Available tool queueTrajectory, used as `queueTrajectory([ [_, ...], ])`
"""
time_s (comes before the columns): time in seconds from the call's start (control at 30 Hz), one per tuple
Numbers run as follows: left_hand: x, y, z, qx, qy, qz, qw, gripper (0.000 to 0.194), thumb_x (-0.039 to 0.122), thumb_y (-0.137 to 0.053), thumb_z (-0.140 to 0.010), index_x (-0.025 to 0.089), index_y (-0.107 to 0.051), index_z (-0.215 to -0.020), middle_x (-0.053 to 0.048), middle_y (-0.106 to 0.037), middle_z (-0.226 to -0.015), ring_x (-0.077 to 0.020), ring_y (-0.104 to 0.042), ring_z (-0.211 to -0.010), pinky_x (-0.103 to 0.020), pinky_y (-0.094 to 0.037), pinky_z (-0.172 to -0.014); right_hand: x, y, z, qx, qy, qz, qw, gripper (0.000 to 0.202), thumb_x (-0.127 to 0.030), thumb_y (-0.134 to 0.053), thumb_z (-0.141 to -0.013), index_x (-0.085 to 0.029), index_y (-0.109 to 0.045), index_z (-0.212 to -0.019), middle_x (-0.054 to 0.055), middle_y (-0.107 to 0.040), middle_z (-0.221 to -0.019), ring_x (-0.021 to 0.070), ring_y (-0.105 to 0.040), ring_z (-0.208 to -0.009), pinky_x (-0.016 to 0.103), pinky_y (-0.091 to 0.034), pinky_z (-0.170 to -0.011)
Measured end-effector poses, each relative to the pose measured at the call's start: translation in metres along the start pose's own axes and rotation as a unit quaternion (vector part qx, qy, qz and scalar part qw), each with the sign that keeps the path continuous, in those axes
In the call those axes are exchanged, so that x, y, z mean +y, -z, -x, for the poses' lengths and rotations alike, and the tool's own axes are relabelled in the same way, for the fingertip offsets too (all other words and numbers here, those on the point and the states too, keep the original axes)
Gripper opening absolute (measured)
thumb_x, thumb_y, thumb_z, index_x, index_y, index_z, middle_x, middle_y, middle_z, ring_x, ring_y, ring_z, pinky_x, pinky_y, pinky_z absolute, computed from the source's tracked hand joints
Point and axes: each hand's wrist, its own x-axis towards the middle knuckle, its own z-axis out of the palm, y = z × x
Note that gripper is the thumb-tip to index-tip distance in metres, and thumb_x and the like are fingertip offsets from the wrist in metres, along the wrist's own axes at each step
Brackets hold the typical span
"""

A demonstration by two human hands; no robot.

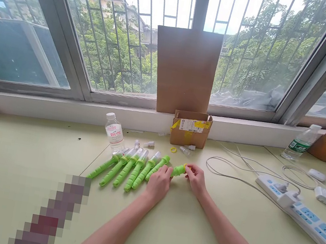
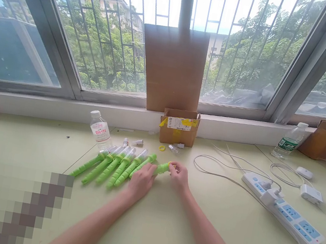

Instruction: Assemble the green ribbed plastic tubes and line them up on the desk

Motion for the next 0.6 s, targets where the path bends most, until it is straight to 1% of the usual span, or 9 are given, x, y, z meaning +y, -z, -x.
queueTrajectory([
  [0.17, 0.0, -0.0004, 0.0007, 0.003, 0.003, -0.003, 1.0, 0.013, 0.017, -0.041, -0.087, 0.021, -0.049, -0.096, -0.004, -0.055, -0.089, -0.0185, -0.054, -0.082, -0.028, -0.041, -0.064, -0.0011, -0.0001, 0.0005, 0.004, 0.031, 0.007, 1.0, 0.028, -0.047, -0.057, -0.076, -0.02, -0.064, -0.079, 0.007, -0.063, -0.09, 0.02, -0.059, -0.076, 0.031, -0.049, -0.059],
  [0.27, -0.0001, -0.0007, 0.0005, 0.002, 0.004, -0.002, 1.0, 0.014, 0.017, -0.041, -0.087, 0.021, -0.049, -0.097, -0.004, -0.055, -0.09, -0.0186, -0.054, -0.083, -0.028, -0.041, -0.064, -0.003, 0.0005, 0.0014, 0.019, 0.055, 0.025, 0.998, 0.027, -0.045, -0.056, -0.078, -0.019, -0.066, -0.076, 0.01, -0.059, -0.104, 0.0217, -0.058, -0.085, 0.031, -0.05, -0.062],
  [0.33, -0.0001, -0.0008, 0.0003, 0.004, 0.007, 0.003, 1.0, 0.014, 0.017, -0.042, -0.087, 0.021, -0.049, -0.097, -0.004, -0.055, -0.09, -0.0187, -0.054, -0.083, -0.028, -0.041, -0.064, -0.004, 0.0008, 0.0019, 0.029, 0.073, 0.042, 0.996, 0.027, -0.043, -0.056, -0.078, -0.019, -0.067, -0.076, 0.01, -0.056, -0.107, 0.0228, -0.058, -0.091, 0.031, -0.05, -0.064],
  [0.4, -0.0001, -0.0008, 0.0002, 0.006, 0.011, 0.008, 1.0, 0.013, 0.017, -0.042, -0.086, 0.021, -0.05, -0.097, -0.004, -0.055, -0.09, -0.0186, -0.054, -0.083, -0.028, -0.041, -0.064, -0.0044, 0.0007, 0.002, 0.031, 0.078, 0.053, 0.995, 0.027, -0.043, -0.056, -0.078, -0.02, -0.068, -0.076, 0.01, -0.058, -0.101, 0.0224, -0.058, -0.088, 0.031, -0.05, -0.064],
  [0.5, -0.0001, -0.0003, 0.0001, 0.0, 0.011, 0.012, 1.0, 0.012, 0.017, -0.043, -0.086, 0.021, -0.05, -0.095, -0.004, -0.055, -0.091, -0.0181, -0.054, -0.083, -0.028, -0.042, -0.064, -0.0043, 0.0002, 0.0021, 0.024, 0.069, 0.055, 0.996, 0.026, -0.043, -0.055, -0.078, -0.02, -0.067, -0.075, 0.007, -0.06, -0.086, 0.0207, -0.057, -0.079, 0.031, -0.049, -0.061],
  [0.6, -0.0002, 0.0005, 0.0001, -0.003, 0.009, 0.017, 1.0, 0.013, 0.017, -0.042, -0.086, 0.022, -0.05, -0.095, -0.004, -0.055, -0.091, -0.0179, -0.054, -0.082, -0.028, -0.042, -0.065, -0.0048, -0.0001, 0.0029, 0.022, 0.067, 0.054, 0.996, 0.025, -0.042, -0.054, -0.079, -0.02, -0.066, -0.077, 0.006, -0.061, -0.083, 0.0204, -0.057, -0.079, 0.031, -0.049, -0.062],
])
